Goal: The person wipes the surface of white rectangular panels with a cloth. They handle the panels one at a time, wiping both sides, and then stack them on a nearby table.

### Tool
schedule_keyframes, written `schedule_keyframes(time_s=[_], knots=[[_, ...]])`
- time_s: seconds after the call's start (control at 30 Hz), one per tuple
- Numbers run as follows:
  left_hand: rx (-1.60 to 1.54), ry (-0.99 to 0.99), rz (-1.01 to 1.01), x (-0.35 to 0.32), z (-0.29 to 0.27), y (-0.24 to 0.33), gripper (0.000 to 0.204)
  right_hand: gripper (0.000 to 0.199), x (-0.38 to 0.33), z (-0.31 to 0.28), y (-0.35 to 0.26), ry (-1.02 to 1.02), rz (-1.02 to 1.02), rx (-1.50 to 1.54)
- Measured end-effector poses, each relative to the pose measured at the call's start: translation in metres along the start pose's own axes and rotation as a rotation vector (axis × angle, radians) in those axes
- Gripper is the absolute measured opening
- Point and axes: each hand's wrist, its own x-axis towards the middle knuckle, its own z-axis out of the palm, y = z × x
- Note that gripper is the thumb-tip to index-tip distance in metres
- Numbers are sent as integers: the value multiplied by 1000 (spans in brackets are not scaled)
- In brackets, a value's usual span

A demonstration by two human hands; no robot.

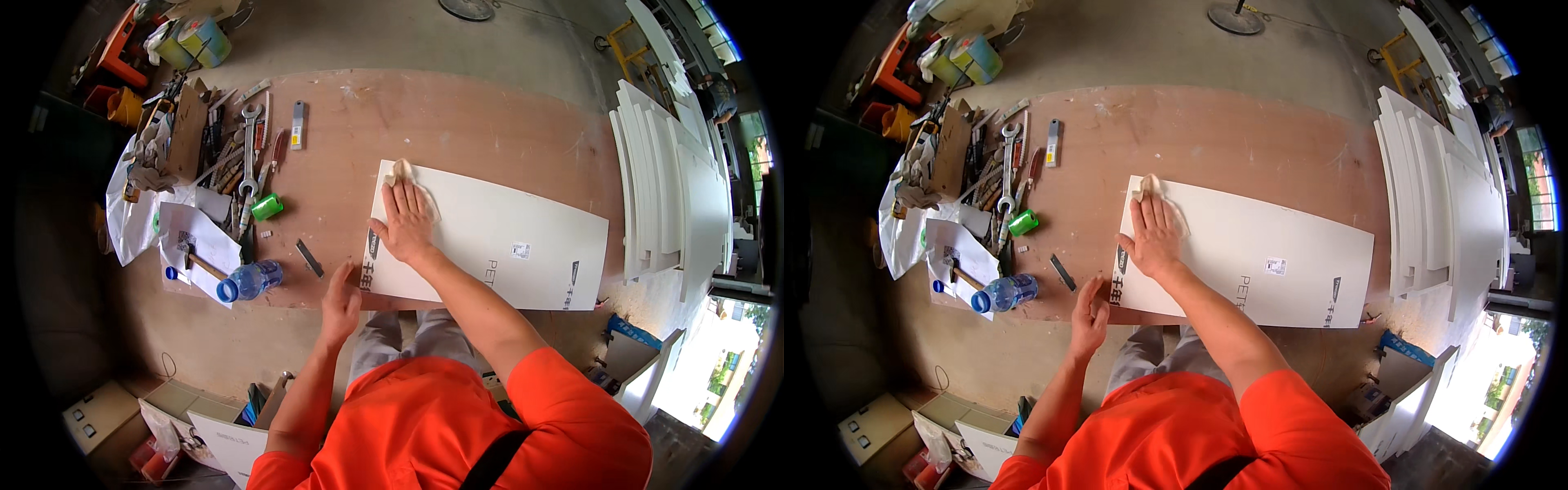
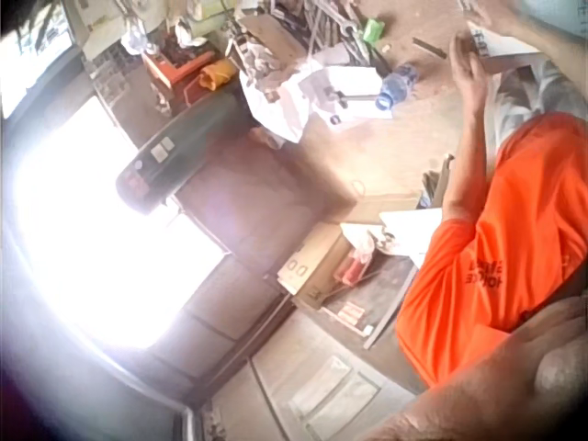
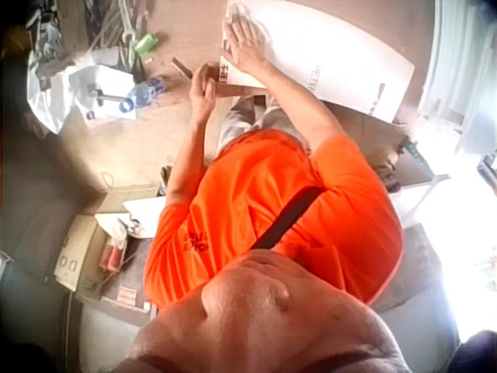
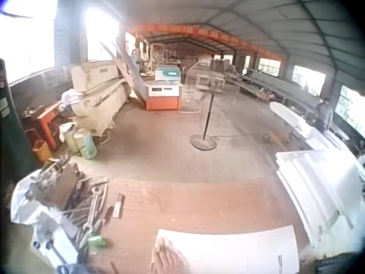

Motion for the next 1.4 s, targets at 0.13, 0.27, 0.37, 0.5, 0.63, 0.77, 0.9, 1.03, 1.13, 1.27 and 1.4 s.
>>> schedule_keyframes(time_s=[0.13, 0.27, 0.37, 0.5, 0.63, 0.77, 0.9, 1.03, 1.13, 1.27, 1.4], knots=[[21, 133, 41, 43, 6, 6, 39, 93, -112, 19, -68, -164, -200, 123], [472, -73, 350, 88, 69, 31, 46, 91, -181, -8, -22, -156, -59, 107], [921, -138, 522, 109, 104, 29, 57, 97, -255, -58, 58, -98, 220, -141], [1104, -205, 538, 107, 120, 22, 67, 98, -363, -110, 206, 59, 900, -269], [1176, -217, 510, 104, 120, 20, 71, 104, -360, -122, 281, 199, 1295, -295], [1200, -206, 472, 100, 116, 23, 72, 103, -269, -148, 312, -44, 1010, -215], [1183, -218, 507, 109, 119, 22, 73, 100, -222, -173, 411, 30, 983, -30], [1205, -203, 484, 104, 110, 13, 73, 95, -242, -182, 396, -45, 1178, 43], [1195, -243, 510, 107, 109, 16, 74, 99, -313, -157, 354, 156, 1331, -146], [1084, -86, 542, 116, 98, 4, 76, 98, -386, -154, 292, 244, 1453, -66], [1087, 29, 298, 137, 98, -6, 80, 75, -466, -147, 257, 241, 1819, 336]])
